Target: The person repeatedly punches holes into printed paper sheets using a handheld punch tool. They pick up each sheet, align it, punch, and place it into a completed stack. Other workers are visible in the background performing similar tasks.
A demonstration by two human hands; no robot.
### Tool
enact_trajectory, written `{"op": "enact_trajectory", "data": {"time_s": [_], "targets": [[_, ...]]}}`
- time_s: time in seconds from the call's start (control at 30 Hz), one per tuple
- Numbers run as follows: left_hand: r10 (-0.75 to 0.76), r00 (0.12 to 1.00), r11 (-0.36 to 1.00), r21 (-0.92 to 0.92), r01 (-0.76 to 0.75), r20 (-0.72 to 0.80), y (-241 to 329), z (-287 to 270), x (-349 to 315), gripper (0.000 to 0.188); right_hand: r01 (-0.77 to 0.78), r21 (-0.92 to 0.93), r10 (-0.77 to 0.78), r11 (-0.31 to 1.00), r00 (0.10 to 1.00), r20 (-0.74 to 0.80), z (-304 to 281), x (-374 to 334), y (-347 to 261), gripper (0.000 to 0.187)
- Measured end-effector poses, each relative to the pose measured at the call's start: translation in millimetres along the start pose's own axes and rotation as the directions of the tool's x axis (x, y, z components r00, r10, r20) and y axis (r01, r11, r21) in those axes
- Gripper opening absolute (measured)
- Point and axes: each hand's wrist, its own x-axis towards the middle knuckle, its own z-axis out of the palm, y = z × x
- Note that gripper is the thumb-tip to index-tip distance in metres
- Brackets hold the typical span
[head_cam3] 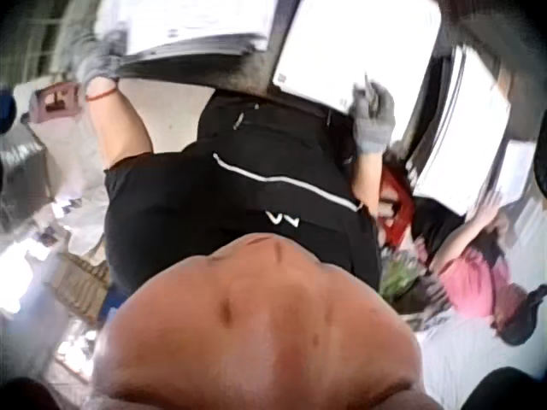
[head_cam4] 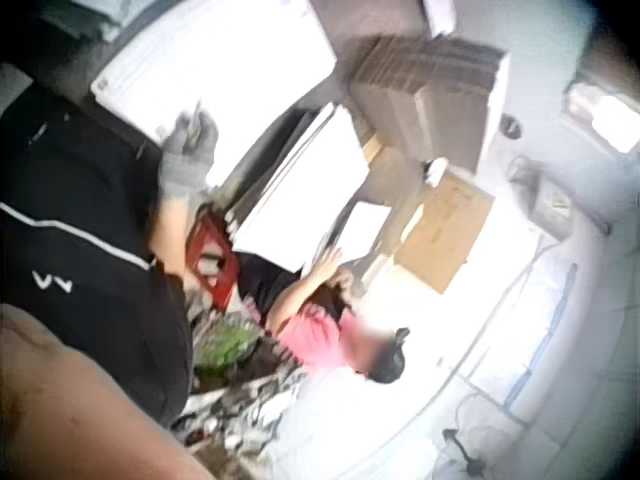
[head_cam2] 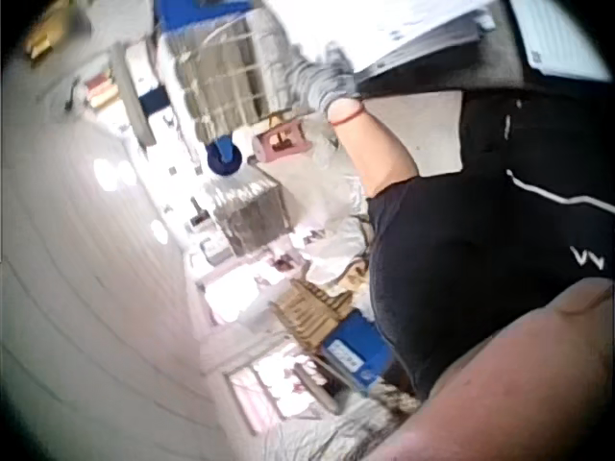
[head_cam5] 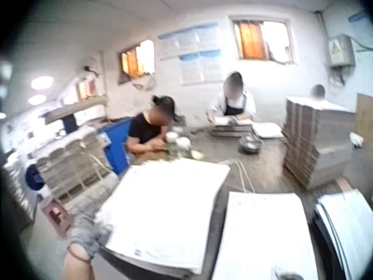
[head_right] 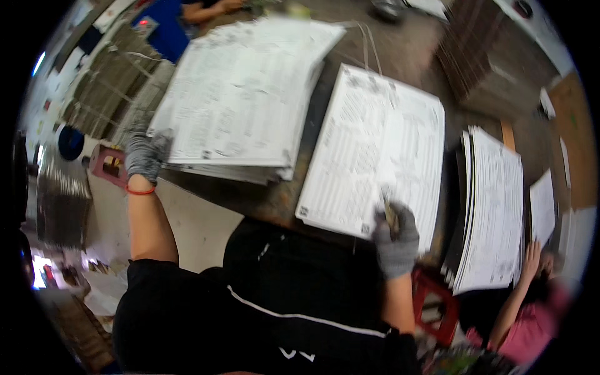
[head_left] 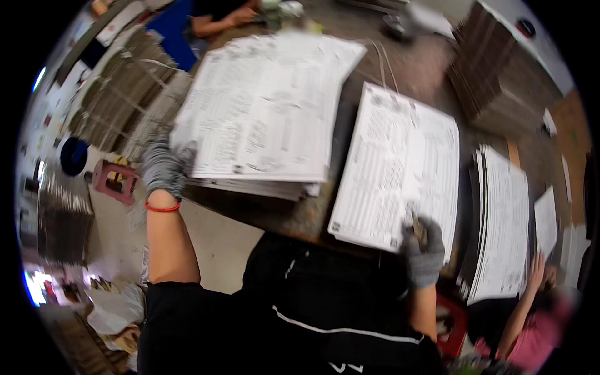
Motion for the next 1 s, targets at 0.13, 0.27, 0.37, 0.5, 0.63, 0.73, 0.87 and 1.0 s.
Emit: {"op": "enact_trajectory", "data": {"time_s": [0.13, 0.27, 0.37, 0.5, 0.63, 0.73, 0.87, 1.0], "targets": [[0.230, 0.851, 0.791, -0.419, -0.446, -0.472, 65.7, 20.4, -69.7, 0.039, 0.121, -0.157, -0.131, 0.980, 0.990, -0.053, -0.9, 5.5, 1.4, 0.032], [0.895, 0.375, 0.118, -0.683, -0.721, -0.241, 158.9, 39.3, -129.9, 0.026, 0.137, -0.181, -0.148, 0.974, 0.988, -0.047, 6.0, 8.2, -0.8, 0.029], [0.937, 0.349, 0.280, -0.608, -0.743, 0.005, 191.4, 82.0, -147.1, 0.074, 0.074, -0.220, -0.091, 0.973, 0.994, -0.068, 10.4, 6.6, -11.0, 0.030], [0.876, 0.377, 0.479, -0.445, -0.757, 0.302, 203.2, 115.2, -152.4, 0.110, 0.080, -0.300, -0.103, 0.951, 0.993, -0.062, 9.4, 8.3, -8.7, 0.029], [0.881, 0.371, 0.469, -0.430, -0.772, 0.294, 201.2, 120.9, -154.6, 0.116, 0.049, -0.230, -0.054, 0.972, 0.998, -0.014, 20.2, 18.4, -15.9, 0.027], [0.877, 0.366, 0.475, -0.435, -0.765, 0.312, 203.1, 120.5, -151.9, 0.116, -0.007, -0.176, 0.000, 0.984, 0.999, -0.038, 34.1, 33.0, -12.8, 0.026], [0.881, 0.354, 0.468, -0.473, -0.746, 0.313, 203.1, 120.5, -151.3, 0.117, 0.101, -0.355, -0.117, 0.929, 0.993, -0.024, 39.7, 41.1, -12.7, 0.021], [0.877, 0.341, 0.469, -0.458, -0.755, 0.337, 206.1, 118.4, -149.2, 0.117, 0.197, -0.471, -0.231, 0.860, 0.973, -0.016, 47.9, 44.3, -11.2, 0.016]]}}
